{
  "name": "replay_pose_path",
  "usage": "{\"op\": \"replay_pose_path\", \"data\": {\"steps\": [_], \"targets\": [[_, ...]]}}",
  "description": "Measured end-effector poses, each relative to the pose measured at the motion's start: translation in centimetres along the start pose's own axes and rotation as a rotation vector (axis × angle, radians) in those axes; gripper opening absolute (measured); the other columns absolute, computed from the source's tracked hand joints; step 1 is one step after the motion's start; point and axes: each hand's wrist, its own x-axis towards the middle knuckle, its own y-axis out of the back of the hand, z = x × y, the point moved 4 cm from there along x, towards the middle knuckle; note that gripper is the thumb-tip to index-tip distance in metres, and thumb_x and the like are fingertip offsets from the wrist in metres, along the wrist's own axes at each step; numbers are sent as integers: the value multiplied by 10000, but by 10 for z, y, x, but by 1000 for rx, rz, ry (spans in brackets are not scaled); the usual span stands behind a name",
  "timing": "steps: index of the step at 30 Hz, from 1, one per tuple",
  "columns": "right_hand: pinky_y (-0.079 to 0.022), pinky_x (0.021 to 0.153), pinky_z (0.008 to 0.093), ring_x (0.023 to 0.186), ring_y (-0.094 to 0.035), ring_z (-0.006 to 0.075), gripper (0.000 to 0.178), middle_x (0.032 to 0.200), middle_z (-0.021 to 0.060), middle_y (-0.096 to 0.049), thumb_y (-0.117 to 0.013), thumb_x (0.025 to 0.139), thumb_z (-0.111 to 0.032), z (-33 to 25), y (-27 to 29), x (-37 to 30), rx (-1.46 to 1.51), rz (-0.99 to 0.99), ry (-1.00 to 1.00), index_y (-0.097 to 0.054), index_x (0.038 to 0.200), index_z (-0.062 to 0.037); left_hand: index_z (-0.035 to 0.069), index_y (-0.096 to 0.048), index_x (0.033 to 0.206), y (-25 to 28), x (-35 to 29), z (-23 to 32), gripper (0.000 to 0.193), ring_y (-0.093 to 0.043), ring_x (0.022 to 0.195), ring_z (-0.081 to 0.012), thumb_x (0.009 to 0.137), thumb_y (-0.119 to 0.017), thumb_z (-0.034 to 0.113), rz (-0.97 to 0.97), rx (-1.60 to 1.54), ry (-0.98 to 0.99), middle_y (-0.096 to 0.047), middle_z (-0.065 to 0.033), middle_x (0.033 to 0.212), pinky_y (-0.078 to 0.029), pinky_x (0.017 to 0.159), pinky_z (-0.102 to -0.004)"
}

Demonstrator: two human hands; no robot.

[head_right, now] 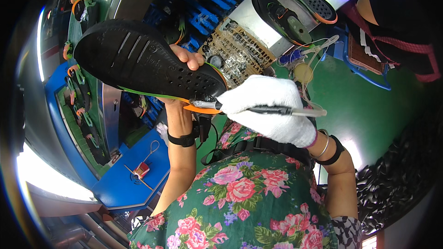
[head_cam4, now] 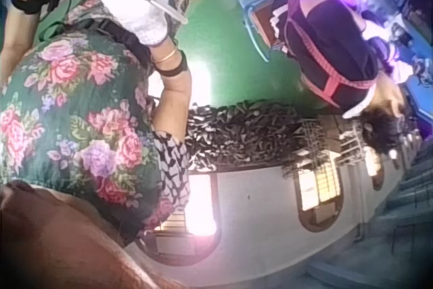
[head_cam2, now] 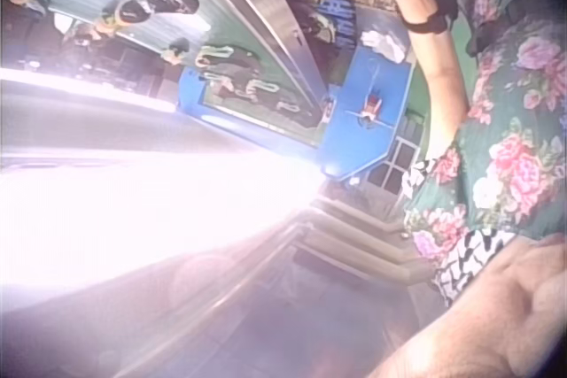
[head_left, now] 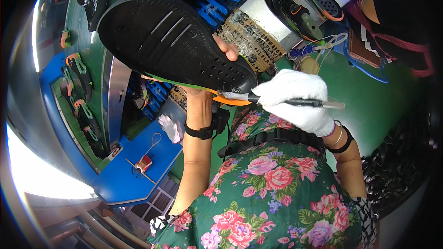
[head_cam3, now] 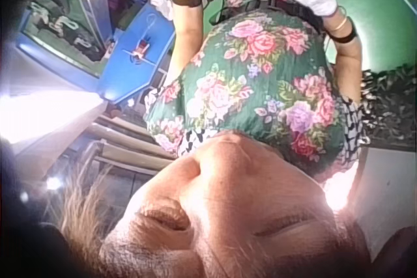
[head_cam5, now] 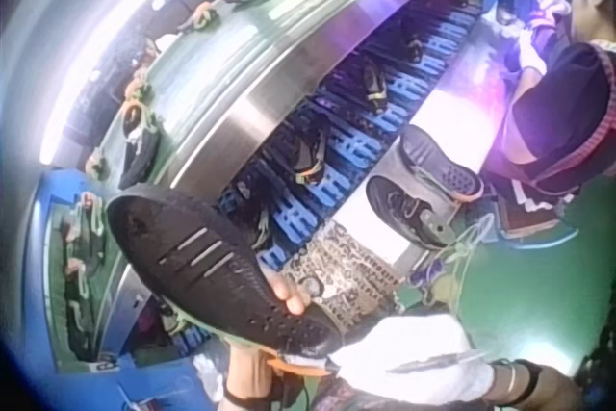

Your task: Apply glue to the surfaces of shoe soles using a brush in a manufacturing environment.

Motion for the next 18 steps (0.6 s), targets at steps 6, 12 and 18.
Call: {"op": "replay_pose_path", "data": {"steps": [6,12,18], "targets": [[-578,797,341,873,-745,236,127,979,120,-775,-777,809,-14,-5,6,0,-60,-43,-2,-781,935,-30,-21,-605,1239,-5,5,3,715,-650,983,-324,905,-667,607,-19,83,11,-669,-206,1145,-488,896,-449],[-566,730,367,819,-715,258,216,958,124,-768,-808,770,-24,3,8,-1,50,16,28,-772,983,-39,-56,-620,1048,-22,14,2,545,-641,849,-243,948,-625,481,128,208,-21,-633,-139,934,-446,785,-396],[-564,723,363,808,-722,257,168,961,114,-774,-796,757,-20,-9,3,-2,-94,-33,95,-774,923,-37,-49,-604,1130,-13,14,3,663,-647,908,-286,918,-630,579,49,134,-19,-643,-173,1018,-477,842,-436]]}}
